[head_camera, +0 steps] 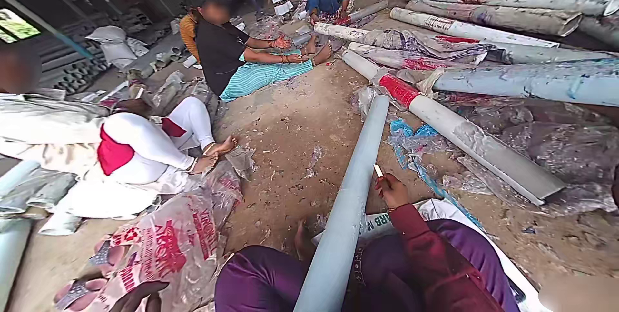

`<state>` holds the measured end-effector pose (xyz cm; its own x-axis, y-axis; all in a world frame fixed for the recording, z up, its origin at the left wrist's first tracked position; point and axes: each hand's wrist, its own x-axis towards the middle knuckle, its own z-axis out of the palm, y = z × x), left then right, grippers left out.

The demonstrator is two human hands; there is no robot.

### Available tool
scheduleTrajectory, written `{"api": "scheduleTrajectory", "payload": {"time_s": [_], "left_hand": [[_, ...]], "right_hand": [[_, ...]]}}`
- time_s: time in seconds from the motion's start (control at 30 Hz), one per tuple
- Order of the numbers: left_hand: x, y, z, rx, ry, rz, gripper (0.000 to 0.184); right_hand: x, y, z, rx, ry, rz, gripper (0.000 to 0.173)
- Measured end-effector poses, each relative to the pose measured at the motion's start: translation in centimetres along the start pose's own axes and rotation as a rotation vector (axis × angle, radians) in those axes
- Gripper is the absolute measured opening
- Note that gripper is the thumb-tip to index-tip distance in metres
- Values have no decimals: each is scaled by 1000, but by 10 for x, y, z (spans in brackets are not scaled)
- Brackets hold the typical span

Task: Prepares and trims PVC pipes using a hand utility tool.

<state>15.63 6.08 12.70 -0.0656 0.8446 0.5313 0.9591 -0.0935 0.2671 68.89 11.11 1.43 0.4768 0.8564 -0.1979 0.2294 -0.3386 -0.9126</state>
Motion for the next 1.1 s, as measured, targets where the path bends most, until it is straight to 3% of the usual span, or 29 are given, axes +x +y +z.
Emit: {"api": "scheduleTrajectory", "payload": {"time_s": [0.07,0.17,0.27,0.33,0.43,0.57,0.6,0.67,0.7,0.87,0.93,1.03,1.1], "left_hand": [[6,57,31,-166,-116,249,28],[-7,150,84,-319,-350,435,44],[-21,214,123,-430,-753,473,55],[-25,247,138,-383,-929,425,74],[-35,282,158,-295,-807,580,78],[-27,327,169,68,-1054,515,59],[-22,331,173,70,-1069,491,47],[-19,322,183,-167,-889,490,21],[-17,314,189,-282,-807,472,17],[-13,299,196,-533,-674,37,21],[-13,300,196,-529,-660,-31,18],[-14,303,195,-509,-622,13,20],[-15,304,198,-491,-593,206,30]], "right_hand": [[1,-2,2,-2,-13,0,30],[-1,-4,-1,-5,-32,10,32],[-2,-2,-2,53,-7,8,29],[-1,0,-3,92,16,-1,26],[1,-4,-5,112,23,-5,25],[7,-14,-2,132,-9,13,25],[9,-16,-1,134,-15,16,26],[12,-17,-1,153,-10,9,25],[13,-17,-1,169,-3,5,25],[18,-23,-14,253,-14,4,27],[18,-26,-19,285,-16,-3,27],[17,-28,-25,323,10,-14,26],[17,-29,-30,337,19,-19,26]]}}
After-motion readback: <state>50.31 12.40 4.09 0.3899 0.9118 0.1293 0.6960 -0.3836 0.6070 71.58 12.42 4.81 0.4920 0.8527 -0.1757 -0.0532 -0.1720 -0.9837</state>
